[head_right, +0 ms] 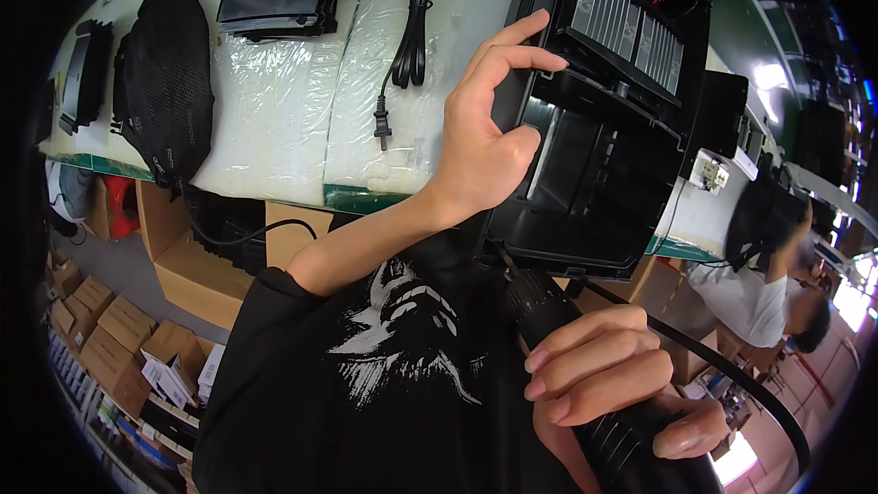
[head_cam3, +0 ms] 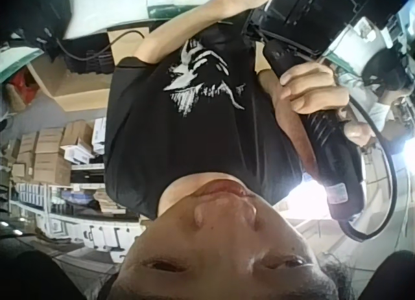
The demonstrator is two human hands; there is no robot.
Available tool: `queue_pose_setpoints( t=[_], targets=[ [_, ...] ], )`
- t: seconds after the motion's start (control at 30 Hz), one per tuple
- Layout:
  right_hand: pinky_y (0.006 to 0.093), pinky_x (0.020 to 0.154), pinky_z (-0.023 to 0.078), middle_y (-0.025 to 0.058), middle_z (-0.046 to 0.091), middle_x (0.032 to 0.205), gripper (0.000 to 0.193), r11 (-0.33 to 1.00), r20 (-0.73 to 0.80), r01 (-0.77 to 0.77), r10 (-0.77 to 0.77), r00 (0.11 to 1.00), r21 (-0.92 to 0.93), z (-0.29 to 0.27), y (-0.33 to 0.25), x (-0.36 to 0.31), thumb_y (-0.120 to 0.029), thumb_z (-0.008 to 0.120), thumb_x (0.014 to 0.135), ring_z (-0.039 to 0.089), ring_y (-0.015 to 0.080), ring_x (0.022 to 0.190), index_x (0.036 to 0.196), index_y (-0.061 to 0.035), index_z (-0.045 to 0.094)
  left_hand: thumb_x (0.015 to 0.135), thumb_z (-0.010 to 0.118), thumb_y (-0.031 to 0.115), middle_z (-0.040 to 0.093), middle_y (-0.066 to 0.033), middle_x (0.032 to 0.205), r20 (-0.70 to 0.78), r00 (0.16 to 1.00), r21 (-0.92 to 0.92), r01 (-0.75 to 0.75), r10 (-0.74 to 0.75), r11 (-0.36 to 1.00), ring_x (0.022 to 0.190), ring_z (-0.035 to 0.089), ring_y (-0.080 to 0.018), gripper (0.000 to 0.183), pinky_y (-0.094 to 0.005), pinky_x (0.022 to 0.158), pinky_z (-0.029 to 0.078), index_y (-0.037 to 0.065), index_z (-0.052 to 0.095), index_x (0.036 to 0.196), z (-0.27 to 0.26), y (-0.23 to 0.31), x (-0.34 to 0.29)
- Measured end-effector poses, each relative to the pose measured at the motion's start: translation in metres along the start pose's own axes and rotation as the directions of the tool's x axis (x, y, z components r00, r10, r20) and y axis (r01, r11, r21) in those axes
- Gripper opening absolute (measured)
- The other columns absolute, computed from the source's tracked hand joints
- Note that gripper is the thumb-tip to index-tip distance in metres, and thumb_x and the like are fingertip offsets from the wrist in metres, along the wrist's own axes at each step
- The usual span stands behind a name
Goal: Assembling the housing and connecting internal components of an electronic device on an assembly line.
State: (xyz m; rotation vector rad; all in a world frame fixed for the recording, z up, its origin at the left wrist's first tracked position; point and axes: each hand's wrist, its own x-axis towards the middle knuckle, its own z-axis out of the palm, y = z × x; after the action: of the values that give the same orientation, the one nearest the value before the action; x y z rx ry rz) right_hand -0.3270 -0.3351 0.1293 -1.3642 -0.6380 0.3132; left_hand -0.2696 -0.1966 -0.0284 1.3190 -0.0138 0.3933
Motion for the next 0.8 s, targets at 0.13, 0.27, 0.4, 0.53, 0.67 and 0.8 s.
queue_pose_setpoints(
  t=[0.13, 0.27, 0.4, 0.53, 0.67, 0.8],
  targets=[
    [0.0418, 0.074, 0.055, 0.0245, 0.062, 0.094, 0.046, 0.98, 0.431, -0.19, 0.146, 0.89, 0.061, -0.019, 0.007, 0.012, -0.032, 0.035, 0.095, 0.062, 0.0372, 0.087, 0.102, 0.008, 0.056, 0.054, 0.042, -0.012, 0.046, -0.0166, 0.134, 0.027, 1.0, 0.006, 0.012, -0.013, 1.0, 0.129, 0.04, -0.0301, 0.05, -0.0375, 0.108, 0.026, 0.003, 0.059, 0.099, 0.0, 0.003, 0.001],
    [0.0408, 0.054, 0.05, 0.0139, 0.052, 0.067, 0.032, 0.995, -0.281, 0.029, -0.055, 0.958, -0.096, 0.067, 0.007, 0.009, -0.04, 0.036, 0.094, 0.054, 0.0296, 0.058, 0.107, -0.0129, 0.048, 0.054, 0.042, -0.012, 0.046, -0.017, 0.134, 0.013, 1.0, 0.003, 0.002, -0.002, 1.0, 0.128, 0.04, -0.0302, 0.05, -0.0375, 0.107, 0.027, 0.004, 0.058, 0.099, -0.003, 0.0, 0.0],
    [0.034, 0.047, 0.05, 0.0122, 0.054, 0.067, 0.028, 0.962, -0.394, 0.199, -0.259, 0.882, -0.186, 0.075, 0.025, 0.009, -0.037, 0.041, 0.093, 0.053, 0.0239, 0.05, 0.095, -0.0111, 0.051, 0.053, 0.042, -0.012, 0.046, -0.0168, 0.134, 0.02, 1.0, -0.013, 0.002, -0.002, 1.0, 0.128, 0.041, -0.0302, 0.051, -0.0375, 0.107, 0.028, 0.004, 0.059, 0.098, -0.001, 0.001, 0.001],
    [0.0287, 0.046, 0.049, 0.0039, 0.054, 0.063, 0.059, 0.903, -0.149, 0.307, -0.362, 0.92, -0.299, 0.057, 0.029, 0.005, -0.049, 0.064, 0.081, 0.055, 0.0168, 0.047, 0.117, -0.0082, 0.042, 0.053, 0.042, -0.012, 0.047, -0.0166, 0.134, 0.016, 1.0, -0.003, 0.006, -0.006, 1.0, 0.127, 0.042, -0.0302, 0.051, -0.0376, 0.107, 0.028, 0.004, 0.059, 0.099, -0.004, -0.001, -0.001],
    [0.0252, 0.043, 0.05, 0.0025, 0.056, 0.057, 0.053, 0.923, -0.137, 0.324, -0.355, 0.925, -0.207, 0.045, 0.031, 0.007, -0.045, 0.063, 0.084, 0.056, 0.0156, 0.044, 0.114, -0.0063, 0.043, 0.054, 0.042, -0.012, 0.047, -0.0165, 0.134, 0.022, 1.0, 0.009, -0.002, 0.002, 1.0, 0.127, 0.042, -0.03, 0.051, -0.0377, 0.107, 0.028, 0.004, 0.059, 0.099, -0.002, -0.001, 0.0],
    [0.0306, 0.055, 0.054, 0.0112, 0.06, 0.073, 0.035, 0.969, -0.006, 0.23, -0.232, 0.973, -0.092, 0.018, 0.022, 0.007, -0.033, 0.051, 0.089, 0.061, 0.0228, 0.061, 0.103, -0.0011, 0.051, 0.054, 0.042, -0.012, 0.047, -0.0164, 0.134, 0.023, 1.0, 0.005, -0.007, 0.007, 1.0, 0.127, 0.042, -0.0299, 0.051, -0.0379, 0.106, 0.028, 0.004, 0.059, 0.098, -0.002, 0.0, 0.0]
  ],
)
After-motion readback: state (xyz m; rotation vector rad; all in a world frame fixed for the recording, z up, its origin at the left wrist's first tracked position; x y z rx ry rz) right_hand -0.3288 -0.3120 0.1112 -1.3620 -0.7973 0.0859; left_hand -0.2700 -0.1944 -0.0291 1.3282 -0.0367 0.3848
